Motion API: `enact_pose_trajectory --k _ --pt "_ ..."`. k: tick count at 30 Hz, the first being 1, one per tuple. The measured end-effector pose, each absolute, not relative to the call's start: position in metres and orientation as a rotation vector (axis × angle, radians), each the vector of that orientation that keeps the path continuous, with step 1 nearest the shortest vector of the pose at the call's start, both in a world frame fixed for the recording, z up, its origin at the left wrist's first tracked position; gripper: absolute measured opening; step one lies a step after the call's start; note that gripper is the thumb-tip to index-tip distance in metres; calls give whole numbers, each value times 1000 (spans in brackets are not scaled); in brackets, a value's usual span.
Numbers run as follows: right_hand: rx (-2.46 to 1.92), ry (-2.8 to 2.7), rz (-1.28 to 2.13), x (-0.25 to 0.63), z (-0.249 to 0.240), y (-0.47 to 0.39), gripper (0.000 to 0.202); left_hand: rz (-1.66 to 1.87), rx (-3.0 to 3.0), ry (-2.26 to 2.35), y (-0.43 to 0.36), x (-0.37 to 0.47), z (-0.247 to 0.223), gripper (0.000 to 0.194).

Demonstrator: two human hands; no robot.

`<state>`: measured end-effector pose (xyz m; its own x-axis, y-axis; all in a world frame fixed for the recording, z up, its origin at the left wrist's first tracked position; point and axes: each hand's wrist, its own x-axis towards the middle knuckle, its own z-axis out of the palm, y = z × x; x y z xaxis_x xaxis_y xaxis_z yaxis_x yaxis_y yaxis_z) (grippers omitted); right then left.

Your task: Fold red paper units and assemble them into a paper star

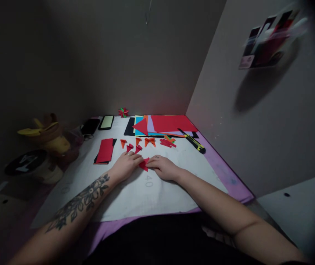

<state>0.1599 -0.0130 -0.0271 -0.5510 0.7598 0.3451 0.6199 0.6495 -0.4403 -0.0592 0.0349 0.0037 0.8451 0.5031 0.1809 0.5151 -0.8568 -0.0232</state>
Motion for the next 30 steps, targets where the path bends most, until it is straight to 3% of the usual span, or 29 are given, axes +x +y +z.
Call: enact_pose_trajectory --k 9,17,30 --pt "-1037 -2361 514 161 -30 -12 36 -571 -3242 -606 54 -58 -11 30" --pt "-895 -2410 676 170 -33 -13 32 -579 -3555 -549 58 -61 -13 23" --pt "-833 -2422 575 169 -27 -17 39 -599 -3383 -1107 57 -53 -14 25"
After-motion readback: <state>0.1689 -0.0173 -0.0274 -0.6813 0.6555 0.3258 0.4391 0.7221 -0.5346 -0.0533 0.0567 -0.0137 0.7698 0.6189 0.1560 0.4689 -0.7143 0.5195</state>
